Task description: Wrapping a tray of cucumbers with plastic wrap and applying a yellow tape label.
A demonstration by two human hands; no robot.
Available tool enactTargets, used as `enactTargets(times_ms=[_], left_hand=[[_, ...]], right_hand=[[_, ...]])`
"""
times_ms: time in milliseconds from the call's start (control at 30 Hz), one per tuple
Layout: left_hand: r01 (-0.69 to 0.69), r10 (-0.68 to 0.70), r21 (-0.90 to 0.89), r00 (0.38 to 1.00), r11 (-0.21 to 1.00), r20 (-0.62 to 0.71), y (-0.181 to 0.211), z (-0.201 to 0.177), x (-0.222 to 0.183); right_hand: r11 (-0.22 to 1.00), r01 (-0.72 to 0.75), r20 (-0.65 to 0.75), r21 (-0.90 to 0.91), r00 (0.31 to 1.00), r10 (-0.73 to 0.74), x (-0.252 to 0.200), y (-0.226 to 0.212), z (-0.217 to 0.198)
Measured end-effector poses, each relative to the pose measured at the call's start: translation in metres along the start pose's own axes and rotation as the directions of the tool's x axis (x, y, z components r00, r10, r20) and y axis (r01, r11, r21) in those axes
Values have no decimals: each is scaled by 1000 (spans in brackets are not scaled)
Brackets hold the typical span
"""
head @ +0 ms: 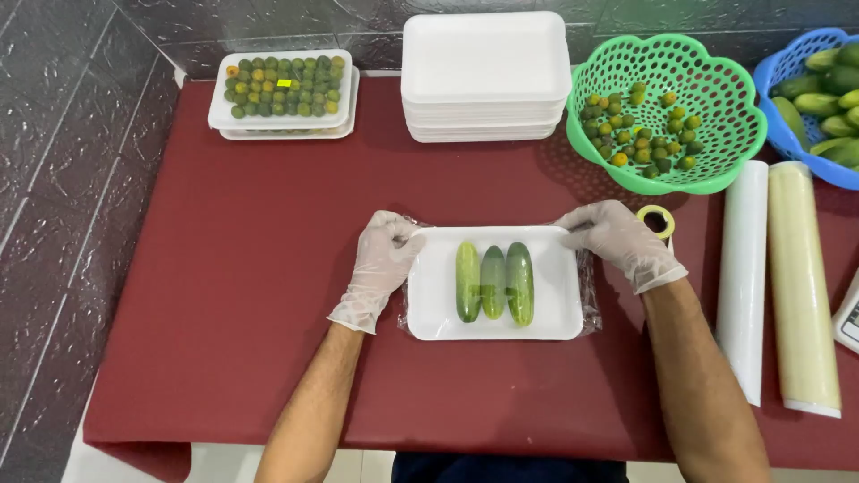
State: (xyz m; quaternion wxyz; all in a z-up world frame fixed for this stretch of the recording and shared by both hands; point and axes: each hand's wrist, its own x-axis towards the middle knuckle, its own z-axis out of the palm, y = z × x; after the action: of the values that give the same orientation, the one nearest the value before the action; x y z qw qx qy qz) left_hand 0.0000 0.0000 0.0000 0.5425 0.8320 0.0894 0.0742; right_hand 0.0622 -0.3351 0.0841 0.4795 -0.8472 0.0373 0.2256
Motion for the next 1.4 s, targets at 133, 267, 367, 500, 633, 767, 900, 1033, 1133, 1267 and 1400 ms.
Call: enactTargets(times_ms=[133,267,367,500,633,767,900,1033,1133,1267,1400], left_hand=[[-29,30,98,1000,995,-9,1,-1,0],[-20,18,190,1000,982,9,-2,0,0],[10,-18,238,999,971,31,-1,-1,-1],[28,-42,258,998,966,51,-5,1,-4],[-75,66,234,997,969,49,15,-6,-13],[-196,197,172,980,965,7,24,-10,-16],[-58,54,125,998,990,31,17,-10,-14],[-16,14,119,1000,993,12,14,-10,-11],[-16,17,116,1000,993,-8,19,-11,-14],[90,-91,75,996,993,5,19,-9,-14],[127,-128,84,992,988,3,19,-7,-14]], right_hand=[[999,-7,10,-34,1000,8,-2,-1,0],[998,-10,2,-65,1000,10,0,3,0],[995,-17,-5,-100,1000,17,1,3,1],[989,-37,-14,-143,999,36,2,8,2],[991,-31,-39,-129,999,26,-1,6,1],[996,-33,-61,-83,998,28,0,12,3],[1000,8,-69,-6,998,-9,-8,9,2],[1000,31,-75,2,997,-31,-14,12,1],[998,54,-74,27,996,-52,-14,16,-1],[997,42,-57,71,998,-38,-10,21,0],[995,21,-62,95,998,-15,-1,33,2]])
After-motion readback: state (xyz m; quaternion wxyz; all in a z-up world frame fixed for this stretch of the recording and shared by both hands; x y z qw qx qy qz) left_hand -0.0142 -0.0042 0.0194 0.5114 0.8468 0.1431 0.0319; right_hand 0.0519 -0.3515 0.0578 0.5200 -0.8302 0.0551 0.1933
